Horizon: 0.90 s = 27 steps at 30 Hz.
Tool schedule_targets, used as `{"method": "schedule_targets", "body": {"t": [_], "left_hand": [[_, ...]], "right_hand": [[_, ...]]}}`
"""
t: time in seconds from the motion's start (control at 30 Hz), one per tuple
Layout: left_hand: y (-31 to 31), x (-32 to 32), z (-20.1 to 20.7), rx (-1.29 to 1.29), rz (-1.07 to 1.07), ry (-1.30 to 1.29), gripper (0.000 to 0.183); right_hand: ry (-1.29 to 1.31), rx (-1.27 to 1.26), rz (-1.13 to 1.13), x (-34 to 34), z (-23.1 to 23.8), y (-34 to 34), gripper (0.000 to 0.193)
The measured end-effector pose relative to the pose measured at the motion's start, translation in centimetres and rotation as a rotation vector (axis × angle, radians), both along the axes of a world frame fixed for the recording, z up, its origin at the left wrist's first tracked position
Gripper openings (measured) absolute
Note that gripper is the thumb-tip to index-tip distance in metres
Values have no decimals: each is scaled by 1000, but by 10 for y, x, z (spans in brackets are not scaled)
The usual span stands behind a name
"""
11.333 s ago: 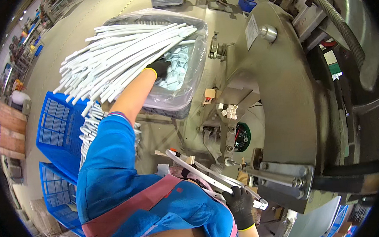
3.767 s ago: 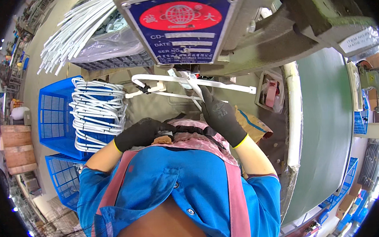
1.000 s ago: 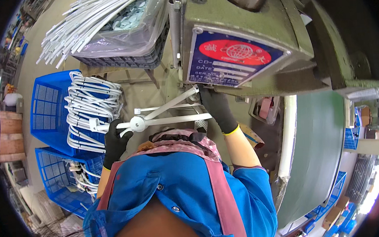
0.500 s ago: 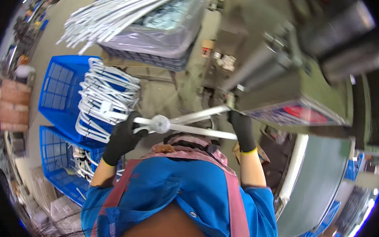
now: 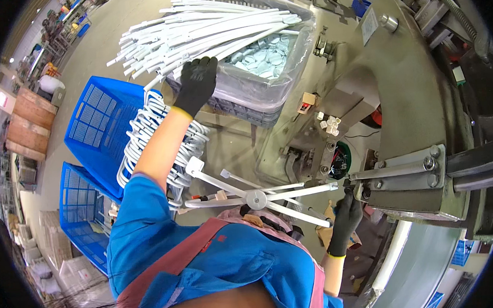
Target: The person assembles white plastic components by inserting a central hub into a basket of rods and then feeding the assembly into a machine to secure the parts. The finished units are placed into a blue crate.
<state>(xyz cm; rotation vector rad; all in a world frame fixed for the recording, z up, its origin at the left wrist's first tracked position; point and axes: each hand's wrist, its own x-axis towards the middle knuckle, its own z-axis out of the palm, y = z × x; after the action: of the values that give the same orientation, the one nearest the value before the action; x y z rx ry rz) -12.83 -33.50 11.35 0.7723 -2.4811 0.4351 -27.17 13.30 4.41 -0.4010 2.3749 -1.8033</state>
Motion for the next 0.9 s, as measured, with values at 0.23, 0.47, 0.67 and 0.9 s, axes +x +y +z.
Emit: {"method": "schedule_targets", "body": {"t": [0.23,0.47,0.67,0.9], "left_hand": [[-36,5,21,544,-310,-119,28],[110,88,47,1548,-432,445,42],[218,58,18,1662,-550,478,33],[224,37,21,1736,-560,842,27]], "right_hand": [[111,99,118,59,47,2,20],[306,156,618,83,90,-73,35],[33,-31,939,93,94,-118,47],[267,170,875,62,99,-48,33]]}}
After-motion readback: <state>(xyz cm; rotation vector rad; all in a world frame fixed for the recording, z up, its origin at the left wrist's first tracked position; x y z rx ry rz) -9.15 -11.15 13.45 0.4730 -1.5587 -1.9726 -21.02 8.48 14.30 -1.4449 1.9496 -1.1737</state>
